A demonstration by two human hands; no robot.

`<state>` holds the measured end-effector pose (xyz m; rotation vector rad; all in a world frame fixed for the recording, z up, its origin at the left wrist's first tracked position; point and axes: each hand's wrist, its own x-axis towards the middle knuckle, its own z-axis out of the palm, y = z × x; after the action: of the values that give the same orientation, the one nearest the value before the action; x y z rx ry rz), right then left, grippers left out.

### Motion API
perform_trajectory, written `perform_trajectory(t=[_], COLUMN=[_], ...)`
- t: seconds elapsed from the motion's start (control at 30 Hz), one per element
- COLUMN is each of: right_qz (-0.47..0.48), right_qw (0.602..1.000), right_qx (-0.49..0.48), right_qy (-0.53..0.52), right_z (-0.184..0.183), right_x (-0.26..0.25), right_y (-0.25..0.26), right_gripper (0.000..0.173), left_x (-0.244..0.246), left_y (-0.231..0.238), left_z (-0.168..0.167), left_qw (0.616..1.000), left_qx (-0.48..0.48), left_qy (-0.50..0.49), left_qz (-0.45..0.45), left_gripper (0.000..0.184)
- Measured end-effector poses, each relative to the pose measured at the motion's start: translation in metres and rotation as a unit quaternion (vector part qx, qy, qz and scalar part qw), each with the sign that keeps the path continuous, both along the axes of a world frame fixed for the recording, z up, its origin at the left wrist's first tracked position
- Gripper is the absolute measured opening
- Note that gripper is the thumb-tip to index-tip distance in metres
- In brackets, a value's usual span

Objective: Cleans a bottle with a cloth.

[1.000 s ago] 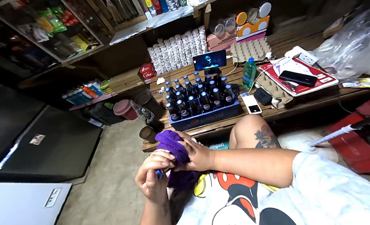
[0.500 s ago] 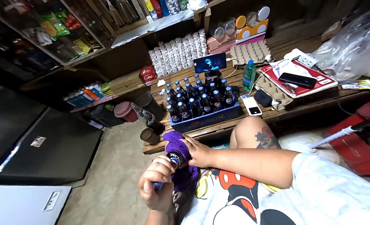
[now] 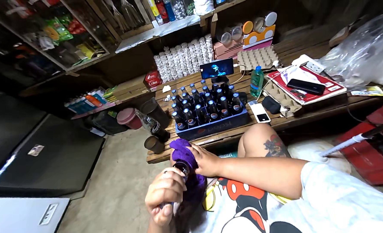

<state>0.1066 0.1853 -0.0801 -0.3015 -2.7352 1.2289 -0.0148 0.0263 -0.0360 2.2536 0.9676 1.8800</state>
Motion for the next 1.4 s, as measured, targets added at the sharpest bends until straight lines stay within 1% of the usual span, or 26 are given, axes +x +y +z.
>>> perform_trajectory(t=[0.07,0.13,0.2,0.27,0.33,0.47,0.63,0.73,0.8,0.87,0.9,1.03,1.13,1.2,1.3,1.37,1.4], right_qz=[-0.009,-0.021,-0.036,-0.038,-0.035,-0.032,-0.012,-0.003,-0.003,-0.002,0.005,0.031,0.032,0.036,0.064,0.099,0.109], right_qw=[1.000,0.999,0.999,0.998,0.999,0.999,0.999,0.998,0.991,0.971,0.963,0.947,0.927,0.910,0.872,0.860,0.861], right_qx=[-0.008,-0.027,-0.035,-0.032,-0.029,-0.026,-0.003,0.020,0.050,0.087,0.100,0.107,0.122,0.134,0.162,0.157,0.152], right_qy=[-0.002,-0.012,-0.021,-0.026,-0.027,-0.025,0.035,0.066,0.126,0.223,0.252,0.302,0.354,0.391,0.458,0.475,0.473], right_z=[0.001,0.003,0.002,0.002,0.003,0.007,0.006,0.009,0.004,-0.004,-0.005,0.004,0.002,0.002,0.003,0.006,0.007], right_x=[0.000,-0.001,-0.003,-0.004,-0.003,0.000,0.005,0.010,0.012,0.010,0.010,0.014,0.016,0.018,0.017,0.017,0.018], right_y=[0.000,0.001,0.000,-0.001,-0.002,-0.005,-0.009,-0.015,-0.018,-0.020,-0.020,-0.026,-0.029,-0.032,-0.031,-0.030,-0.030], right_gripper=[0.090,0.090,0.090,0.090,0.088,0.088,0.084,0.085,0.083,0.081,0.080,0.080,0.082,0.080,0.068,0.062,0.061], left_x=[0.002,0.006,0.006,0.006,0.008,0.013,0.015,0.016,0.015,0.015,0.015,0.017,0.021,0.023,0.024,0.026,0.027], left_y=[0.000,0.004,0.007,0.010,0.013,0.015,0.014,0.013,0.012,0.012,0.012,0.011,0.011,0.011,0.013,0.015,0.017], left_z=[0.001,0.005,0.008,0.005,0.000,-0.009,-0.010,-0.010,-0.012,-0.014,-0.014,-0.016,-0.018,-0.016,-0.011,-0.007,-0.007], left_qw=[0.997,0.987,0.974,0.967,0.968,0.980,0.983,0.985,0.985,0.985,0.985,0.987,0.982,0.971,0.952,0.941,0.937], left_qx=[0.012,0.010,0.003,0.017,0.038,0.058,0.053,0.047,0.052,0.056,0.058,0.059,0.076,0.093,0.088,0.084,0.087], left_qy=[-0.035,-0.117,-0.191,-0.229,-0.228,-0.180,-0.166,-0.157,-0.153,-0.152,-0.152,-0.136,-0.134,-0.127,-0.126,-0.139,-0.150], left_qz=[0.063,0.108,0.120,0.112,0.097,0.070,0.053,0.054,0.054,0.056,0.056,0.066,0.109,0.178,0.265,0.297,0.303], left_gripper=[0.040,0.036,0.037,0.040,0.042,0.041,0.043,0.044,0.044,0.044,0.044,0.044,0.043,0.040,0.038,0.033,0.031])
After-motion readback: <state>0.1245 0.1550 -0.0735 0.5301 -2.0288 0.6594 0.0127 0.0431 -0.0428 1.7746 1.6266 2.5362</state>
